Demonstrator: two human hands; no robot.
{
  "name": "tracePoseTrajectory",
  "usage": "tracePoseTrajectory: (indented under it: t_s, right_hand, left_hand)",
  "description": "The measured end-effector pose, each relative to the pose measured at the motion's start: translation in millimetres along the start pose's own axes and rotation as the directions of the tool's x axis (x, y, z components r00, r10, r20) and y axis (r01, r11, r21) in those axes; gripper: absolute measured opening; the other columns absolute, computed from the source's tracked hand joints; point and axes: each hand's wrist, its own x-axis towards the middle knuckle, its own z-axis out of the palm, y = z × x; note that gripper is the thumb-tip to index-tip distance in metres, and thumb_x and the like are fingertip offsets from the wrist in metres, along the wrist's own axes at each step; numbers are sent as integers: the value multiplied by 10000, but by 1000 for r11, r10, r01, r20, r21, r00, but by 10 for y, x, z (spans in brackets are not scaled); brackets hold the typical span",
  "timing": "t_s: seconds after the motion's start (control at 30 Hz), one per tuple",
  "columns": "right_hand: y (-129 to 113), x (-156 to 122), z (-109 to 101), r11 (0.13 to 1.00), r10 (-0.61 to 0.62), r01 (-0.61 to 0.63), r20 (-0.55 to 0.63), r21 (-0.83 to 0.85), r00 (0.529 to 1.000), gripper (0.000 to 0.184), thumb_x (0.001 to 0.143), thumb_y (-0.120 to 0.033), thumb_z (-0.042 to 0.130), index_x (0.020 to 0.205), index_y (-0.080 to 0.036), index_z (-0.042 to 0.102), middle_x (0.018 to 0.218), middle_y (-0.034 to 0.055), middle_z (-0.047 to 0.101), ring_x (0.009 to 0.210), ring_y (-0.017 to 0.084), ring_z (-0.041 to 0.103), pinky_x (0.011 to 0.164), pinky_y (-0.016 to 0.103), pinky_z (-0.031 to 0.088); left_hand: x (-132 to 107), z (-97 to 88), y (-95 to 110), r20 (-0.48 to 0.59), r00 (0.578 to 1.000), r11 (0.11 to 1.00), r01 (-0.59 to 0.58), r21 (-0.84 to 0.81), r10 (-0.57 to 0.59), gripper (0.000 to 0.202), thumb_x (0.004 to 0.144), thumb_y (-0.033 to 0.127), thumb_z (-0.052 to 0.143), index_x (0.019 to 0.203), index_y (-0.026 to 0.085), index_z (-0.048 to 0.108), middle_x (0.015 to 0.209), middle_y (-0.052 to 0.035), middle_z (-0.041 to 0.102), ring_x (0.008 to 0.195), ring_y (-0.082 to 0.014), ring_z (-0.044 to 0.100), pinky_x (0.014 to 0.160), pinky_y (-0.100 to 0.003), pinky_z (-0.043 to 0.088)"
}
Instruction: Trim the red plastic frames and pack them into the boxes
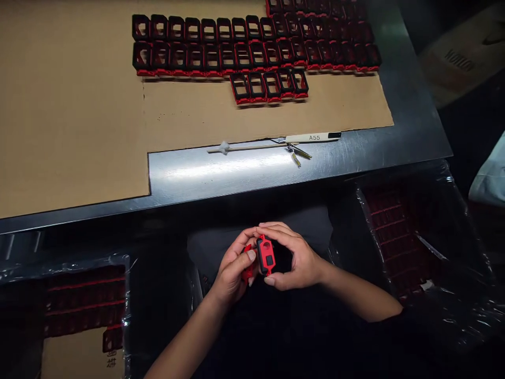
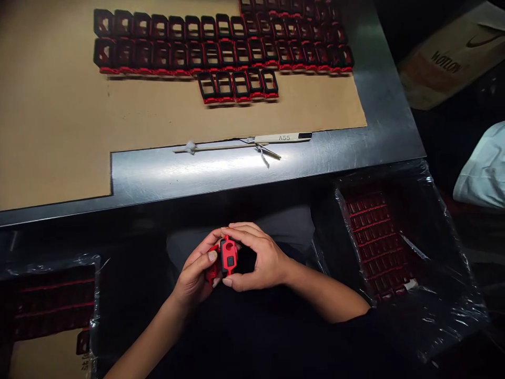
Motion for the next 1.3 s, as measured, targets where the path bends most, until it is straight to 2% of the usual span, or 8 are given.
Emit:
tracePoseTrajectory:
  t_s: [0.2, 0.4, 0.6, 0.73, 0.9, 1.07, 1.2, 1.3]
  right_hand:
    - [32, -28, 15, 999, 13, -13, -2, 47, 1000, 779, 755, -405, 785, 1456, -249, 484, 1358, 119, 610, 1342, 298, 496, 1123, 504, 407]
    - [46, -62, 16, 998, 46, -45, -16, 55, 999, 799, 742, -443, 812, 1452, -257, 495, 1340, 122, 618, 1329, 304, 509, 1118, 505, 413]
    - [48, -70, 4, 998, 35, -34, -7, 50, 999, 814, 767, -408, 811, 1486, -283, 449, 1425, 110, 566, 1378, 278, 469, 1150, 490, 383]
    - [37, -60, -2, 998, 21, -21, 11, 62, 1000, 813, 784, -374, 801, 1500, -281, 428, 1449, 106, 556, 1412, 274, 438, 1173, 502, 358]
    - [34, -65, 0, 996, 58, -57, -1, 65, 998, 815, 747, -386, 834, 1469, -273, 474, 1410, 117, 581, 1382, 284, 473, 1159, 505, 378]
    - [44, -72, 10, 997, 69, -68, -3, 46, 998, 820, 727, -387, 853, 1454, -274, 491, 1397, 122, 583, 1366, 292, 488, 1148, 504, 393]
    - [21, -83, -9, 996, 81, -81, 11, 28, 997, 827, 736, -398, 846, 1463, -272, 471, 1430, 119, 553, 1395, 304, 449, 1160, 517, 372]
    - [-5, -91, -51, 964, 214, -201, -58, 177, 975, 580, 808, -443, 773, 1322, -233, 604, 1260, 116, 637, 1164, 263, 624, 982, 428, 533]
  left_hand:
    - [-57, -11, 14, 8, 1000, 995, 1, 96, -2, 593, 748, 408, 796, 1265, 228, 568, 867, -5, 643, 488, -44, 485, 411, -150, 357]
    - [-52, -40, -20, -3, 1000, 992, 12, 128, -11, 623, 753, 441, 796, 1289, 234, 554, 836, 0, 653, 402, -14, 383, 357, -151, 281]
    - [-57, -29, -15, -7, 999, 990, -35, 135, 37, 628, 765, 423, 800, 1308, 236, 547, 907, -24, 669, 422, -16, 430, 374, -145, 318]
    - [-67, -10, -3, -17, 997, 987, -66, 149, 70, 552, 747, 392, 816, 1224, 217, 600, 970, -54, 677, 560, -74, 556, 413, -142, 349]
    - [-76, -39, -7, 10, 998, 980, -69, 189, 69, 436, 769, 425, 785, 1106, 195, 631, 881, -32, 656, 500, -54, 478, 402, -148, 324]
    - [-68, -80, -5, 80, 995, 980, -79, 183, 66, 462, 730, 364, 826, 1132, 208, 661, 921, -47, 675, 734, -142, 619, 682, -234, 500]
    - [-69, -109, 2, 14, 995, 969, -102, 223, 102, 489, 724, 327, 829, 1169, 209, 662, 984, -68, 702, 839, -188, 655, 783, -285, 520]
    - [-79, -131, 36, -27, 988, 949, -139, 282, 153, 481, 719, 295, 828, 1164, 214, 665, 1065, -81, 718, 951, -226, 673, 859, -323, 530]
